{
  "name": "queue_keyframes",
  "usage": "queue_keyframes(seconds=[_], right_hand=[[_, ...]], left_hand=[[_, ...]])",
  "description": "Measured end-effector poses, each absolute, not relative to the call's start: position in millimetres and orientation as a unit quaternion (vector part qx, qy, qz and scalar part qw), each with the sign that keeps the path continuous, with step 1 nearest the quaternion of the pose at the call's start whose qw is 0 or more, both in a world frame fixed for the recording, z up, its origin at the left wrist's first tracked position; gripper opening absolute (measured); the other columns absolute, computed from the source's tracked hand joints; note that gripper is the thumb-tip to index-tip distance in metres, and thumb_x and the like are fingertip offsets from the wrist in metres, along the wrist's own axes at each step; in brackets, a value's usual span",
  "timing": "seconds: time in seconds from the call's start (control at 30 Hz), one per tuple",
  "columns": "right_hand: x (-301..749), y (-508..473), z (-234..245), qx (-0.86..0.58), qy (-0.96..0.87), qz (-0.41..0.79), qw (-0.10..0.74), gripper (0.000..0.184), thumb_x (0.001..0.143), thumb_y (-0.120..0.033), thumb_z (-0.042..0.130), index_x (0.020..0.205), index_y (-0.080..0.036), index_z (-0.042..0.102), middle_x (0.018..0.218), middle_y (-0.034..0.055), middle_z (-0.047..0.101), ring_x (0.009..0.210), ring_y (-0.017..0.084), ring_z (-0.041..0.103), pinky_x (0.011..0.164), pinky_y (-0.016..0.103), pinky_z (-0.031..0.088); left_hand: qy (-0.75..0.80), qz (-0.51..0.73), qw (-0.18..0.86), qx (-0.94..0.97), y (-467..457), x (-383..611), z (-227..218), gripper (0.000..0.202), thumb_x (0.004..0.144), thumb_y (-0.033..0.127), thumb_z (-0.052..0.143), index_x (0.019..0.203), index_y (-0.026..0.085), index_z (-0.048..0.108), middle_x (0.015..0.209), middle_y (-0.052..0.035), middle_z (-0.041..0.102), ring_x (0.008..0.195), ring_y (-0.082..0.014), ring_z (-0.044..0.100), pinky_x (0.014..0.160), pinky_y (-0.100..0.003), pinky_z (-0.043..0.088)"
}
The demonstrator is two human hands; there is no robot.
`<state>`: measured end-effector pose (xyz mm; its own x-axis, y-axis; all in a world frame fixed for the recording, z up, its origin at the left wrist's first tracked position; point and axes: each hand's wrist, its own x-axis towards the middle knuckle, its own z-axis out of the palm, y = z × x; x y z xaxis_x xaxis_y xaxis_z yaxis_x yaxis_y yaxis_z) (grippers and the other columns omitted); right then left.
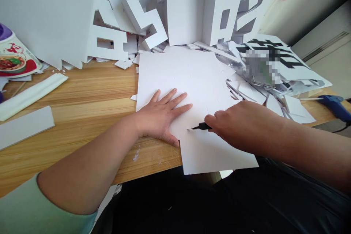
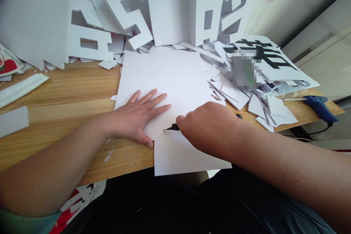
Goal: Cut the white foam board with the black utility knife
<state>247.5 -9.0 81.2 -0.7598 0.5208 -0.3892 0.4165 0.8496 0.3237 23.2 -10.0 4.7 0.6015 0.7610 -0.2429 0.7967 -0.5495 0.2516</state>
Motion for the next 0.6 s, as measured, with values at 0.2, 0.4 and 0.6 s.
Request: queue_keyframes(seconds=[0.2,0.4,0.6], right_hand=[[254,-7,80,0.27,0.926,0.105,0.242,0.012,0.088,-0.021,0.05,0.079,-0.018,0.058,0.056,0.0054,0.062,0.05,0.024,0.063,0.046,0.027,0.033],[258,-6,83,0.276,0.921,0.107,0.252,0.012,0.08,-0.009,0.051,0.079,-0.02,0.057,0.056,0.0029,0.061,0.048,0.028,0.063,0.043,0.029,0.037],[259,-5,87,0.279,0.914,0.096,0.278,0.018,0.075,-0.004,0.049,0.081,-0.019,0.057,0.06,0.0031,0.063,0.053,0.031,0.065,0.044,0.033,0.041]], left_hand=[[0.446,-0.051,0.165,0.878,-10,23,4,0.111,0.058,0.081,0.055,0.147,0.034,0.012,0.156,-0.0019,-0.007,0.14,-0.0364,-0.012,0.108,-0.061,-0.01],[0.442,-0.055,0.161,0.881,-10,23,4,0.111,0.057,0.086,0.048,0.147,0.034,0.009,0.156,-0.0013,-0.009,0.141,-0.0321,-0.014,0.107,-0.062,-0.01],[0.448,-0.069,0.157,0.878,-10,24,7,0.112,0.056,0.088,0.045,0.147,0.034,0.009,0.155,-0.0005,-0.01,0.141,-0.0307,-0.015,0.108,-0.061,-0.009]])
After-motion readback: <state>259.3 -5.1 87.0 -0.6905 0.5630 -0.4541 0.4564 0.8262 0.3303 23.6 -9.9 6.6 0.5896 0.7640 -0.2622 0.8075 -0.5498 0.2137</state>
